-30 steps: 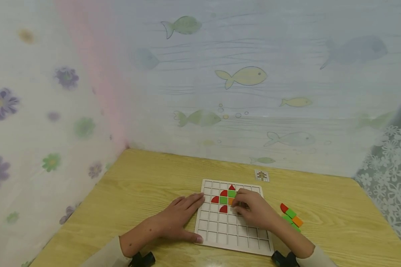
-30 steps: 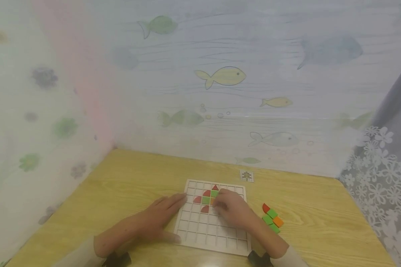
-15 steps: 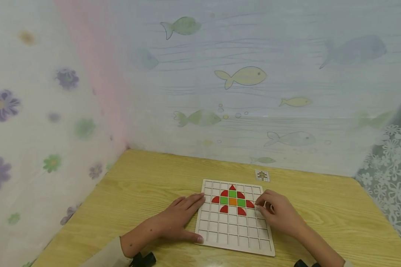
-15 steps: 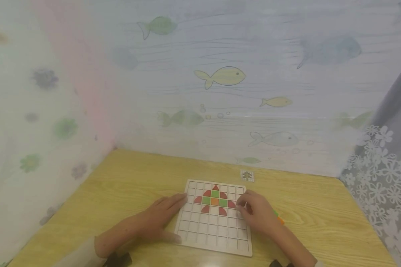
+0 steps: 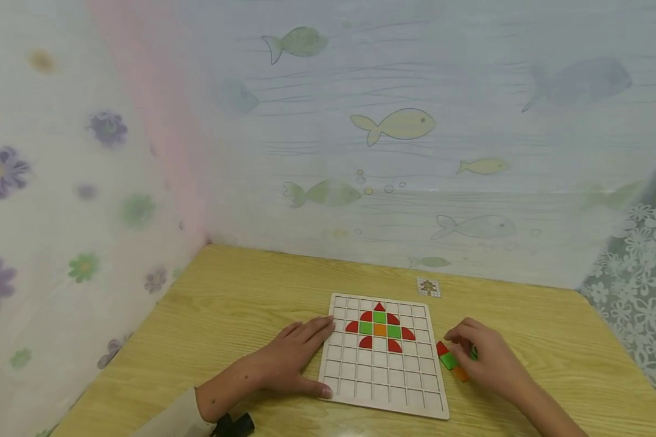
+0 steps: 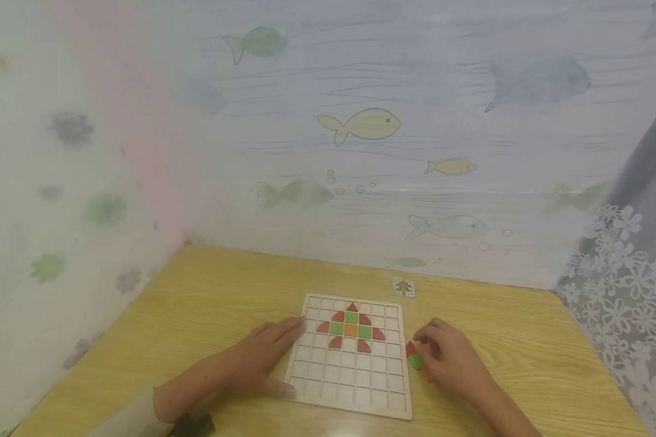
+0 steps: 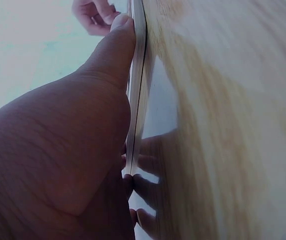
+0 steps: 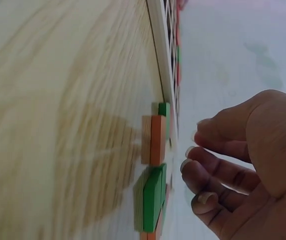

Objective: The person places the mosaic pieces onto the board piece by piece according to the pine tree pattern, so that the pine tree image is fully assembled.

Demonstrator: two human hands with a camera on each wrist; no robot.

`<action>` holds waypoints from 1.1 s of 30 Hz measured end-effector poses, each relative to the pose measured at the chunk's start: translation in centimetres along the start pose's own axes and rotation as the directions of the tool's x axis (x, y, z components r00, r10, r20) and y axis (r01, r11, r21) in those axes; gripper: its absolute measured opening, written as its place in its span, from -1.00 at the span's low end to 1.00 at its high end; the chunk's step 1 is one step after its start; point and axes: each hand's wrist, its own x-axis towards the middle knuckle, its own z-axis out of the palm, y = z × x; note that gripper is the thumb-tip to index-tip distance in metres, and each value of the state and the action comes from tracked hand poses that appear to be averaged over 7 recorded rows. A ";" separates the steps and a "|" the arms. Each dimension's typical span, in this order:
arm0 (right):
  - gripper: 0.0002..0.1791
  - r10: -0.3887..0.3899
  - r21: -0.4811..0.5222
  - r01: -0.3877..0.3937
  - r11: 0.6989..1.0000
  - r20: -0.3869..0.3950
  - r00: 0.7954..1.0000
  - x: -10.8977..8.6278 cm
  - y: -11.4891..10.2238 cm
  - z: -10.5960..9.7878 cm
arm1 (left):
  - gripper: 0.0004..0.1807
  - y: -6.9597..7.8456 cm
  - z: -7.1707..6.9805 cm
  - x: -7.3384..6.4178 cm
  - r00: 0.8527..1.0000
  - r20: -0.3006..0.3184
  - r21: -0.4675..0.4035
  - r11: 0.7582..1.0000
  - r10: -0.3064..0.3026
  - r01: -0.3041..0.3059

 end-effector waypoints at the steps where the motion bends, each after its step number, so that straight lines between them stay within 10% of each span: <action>1: -0.79 0.000 -0.010 0.000 1.000 -0.002 1.000 -0.2 0.2 -0.1 | 0.30 0.0 0.0 0.0 1.000 0.001 0.000 1.000 0.000 0.000; 33: -0.83 0.069 0.071 -0.089 0.993 0.241 0.968 -1.9 2.5 -2.3 | 0.30 0.1 -0.1 -0.2 1.000 0.002 0.012 1.000 0.002 -0.002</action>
